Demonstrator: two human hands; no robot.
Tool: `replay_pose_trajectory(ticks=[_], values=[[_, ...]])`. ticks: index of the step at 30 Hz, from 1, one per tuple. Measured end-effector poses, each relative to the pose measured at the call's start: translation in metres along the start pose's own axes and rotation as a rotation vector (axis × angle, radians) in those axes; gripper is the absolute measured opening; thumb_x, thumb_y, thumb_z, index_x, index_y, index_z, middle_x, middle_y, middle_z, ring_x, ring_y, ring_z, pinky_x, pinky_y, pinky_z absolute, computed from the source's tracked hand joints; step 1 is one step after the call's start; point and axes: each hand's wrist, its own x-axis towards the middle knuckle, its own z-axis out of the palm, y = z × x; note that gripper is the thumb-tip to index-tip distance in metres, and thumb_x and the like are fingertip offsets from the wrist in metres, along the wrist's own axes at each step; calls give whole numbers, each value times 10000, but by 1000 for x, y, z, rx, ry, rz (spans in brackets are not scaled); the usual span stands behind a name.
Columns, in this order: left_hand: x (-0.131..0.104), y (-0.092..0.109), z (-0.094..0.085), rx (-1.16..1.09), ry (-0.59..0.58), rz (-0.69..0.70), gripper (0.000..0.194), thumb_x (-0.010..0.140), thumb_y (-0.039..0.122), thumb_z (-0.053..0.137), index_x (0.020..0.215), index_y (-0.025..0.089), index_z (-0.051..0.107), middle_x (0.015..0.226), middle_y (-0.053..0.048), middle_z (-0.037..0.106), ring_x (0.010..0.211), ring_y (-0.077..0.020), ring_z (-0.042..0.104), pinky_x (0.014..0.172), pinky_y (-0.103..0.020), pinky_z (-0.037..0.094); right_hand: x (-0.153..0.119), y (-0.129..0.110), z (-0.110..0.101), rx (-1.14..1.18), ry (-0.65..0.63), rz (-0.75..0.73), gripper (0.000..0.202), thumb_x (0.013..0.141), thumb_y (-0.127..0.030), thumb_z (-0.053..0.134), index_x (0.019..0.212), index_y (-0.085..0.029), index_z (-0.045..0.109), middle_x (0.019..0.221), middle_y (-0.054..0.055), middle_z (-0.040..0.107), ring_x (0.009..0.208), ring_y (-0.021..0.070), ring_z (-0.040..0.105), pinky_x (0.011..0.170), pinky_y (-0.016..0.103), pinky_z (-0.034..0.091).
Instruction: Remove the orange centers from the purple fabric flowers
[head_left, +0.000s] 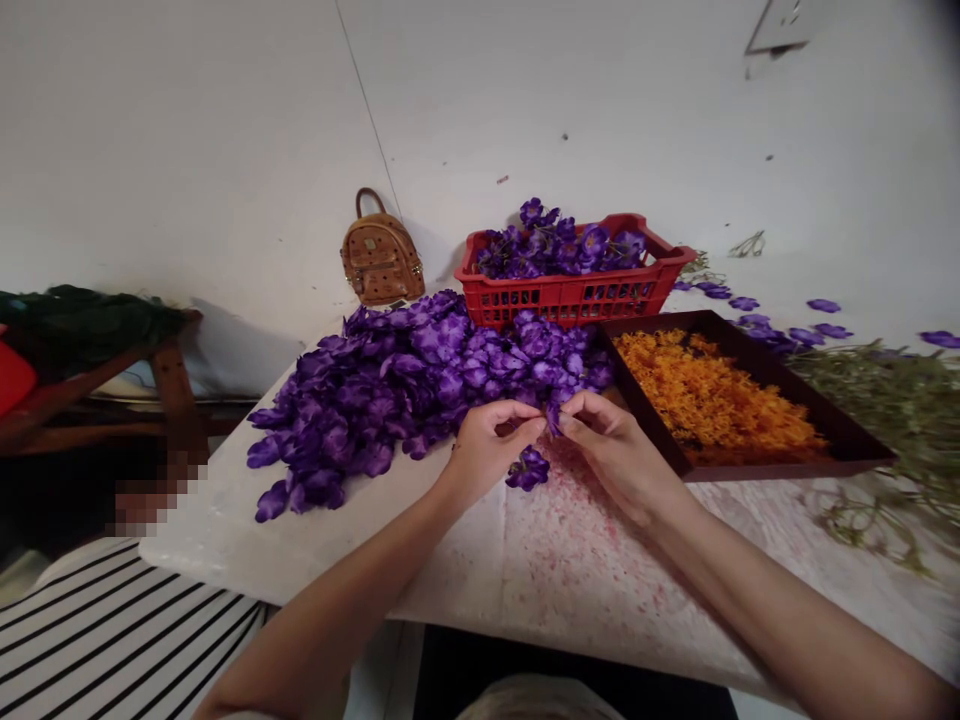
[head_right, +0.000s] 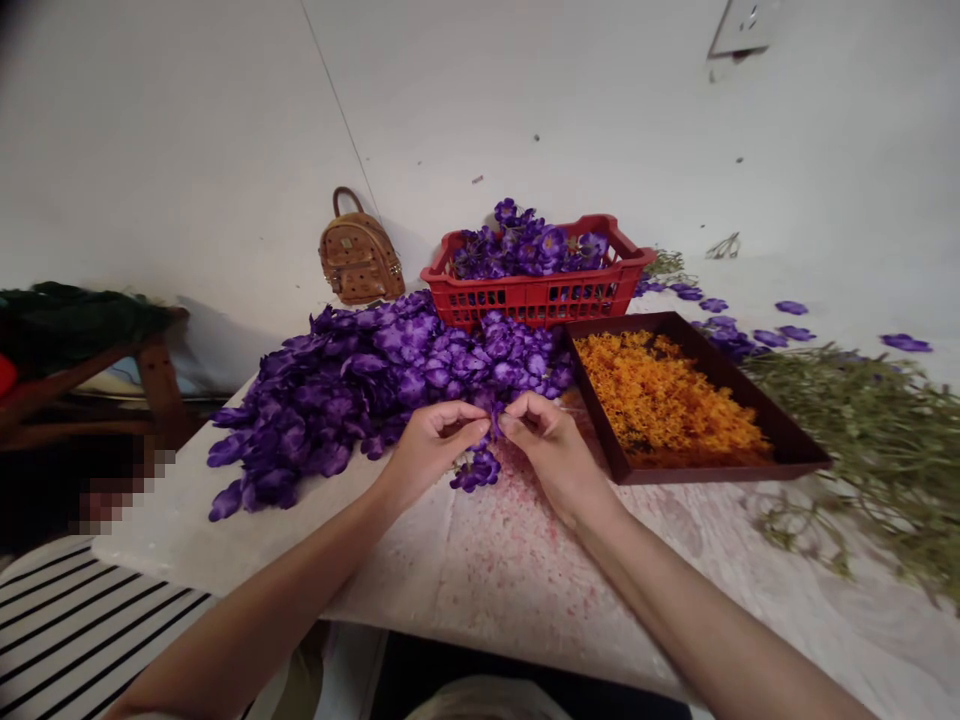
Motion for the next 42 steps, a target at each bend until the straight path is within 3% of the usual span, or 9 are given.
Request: replay_pose_trajectory(ticks=[5,8,10,14,24,28,32,35,42], values=[[0,2,2,-22,-9,6,214,814,359,748,773,149,732,691,-4,666,614,-107,549,606,-231,408,0,1,-1,-151,-34,-42,246,823,-427,750,820,-247,582,815,0,575,789,194,542,753,346,437],[-1,6,1,-85,-33,-83,270,817,423,739,759,161,717,623,28,585,556,-90,479,548,-223,354,1,3,-1,-141,-61,4,446,690,-420,854,1011,-264,588,982,37,641,928,244,623,831,387,502],[-3,9,1,-123,-53,-155,273,804,429,743,747,165,701,595,48,535,507,-71,404,505,-220,298,1,3,-1,-190,-109,-6,451,702,-403,845,1049,-265,592,1004,44,659,933,247,633,835,393,511],[-5,15,2,-143,-102,-232,293,776,434,768,722,164,668,627,45,545,483,-52,361,460,-215,234,1,-1,-5,-303,-132,-101,196,866,-414,697,906,-252,594,849,11,636,787,207,597,739,354,481],[-3,9,3,-220,-101,-279,354,805,479,803,752,148,687,676,36,509,491,-37,313,439,-210,149,-3,-3,-7,-544,39,-152,189,887,-389,624,792,-242,552,701,-8,554,662,183,493,651,335,377],[2,6,2,-432,-16,-208,340,792,449,844,900,142,745,726,34,521,496,-24,299,446,-185,168,-3,-7,-10,-289,66,-66,267,856,-411,696,746,-240,523,704,-29,498,667,158,442,651,320,359],[7,3,-1,-621,50,-175,331,750,367,893,931,132,747,738,32,526,524,-23,333,458,-163,232,-5,-12,-8,167,-94,254,364,766,-443,851,743,-233,555,763,-33,552,737,150,540,760,327,481],[8,0,-2,-632,56,-187,283,775,339,874,928,136,747,740,29,541,552,-38,399,483,-171,306,-6,-13,-4,360,-160,407,385,679,-396,946,737,-233,602,796,-29,619,808,162,636,865,356,549],[5,-8,1,-456,-45,-159,200,812,273,795,965,149,764,895,-49,723,788,-143,665,768,-284,543,2,-6,-11,433,-49,372,388,641,-355,979,714,-249,613,857,8,728,889,210,712,971,413,600]])
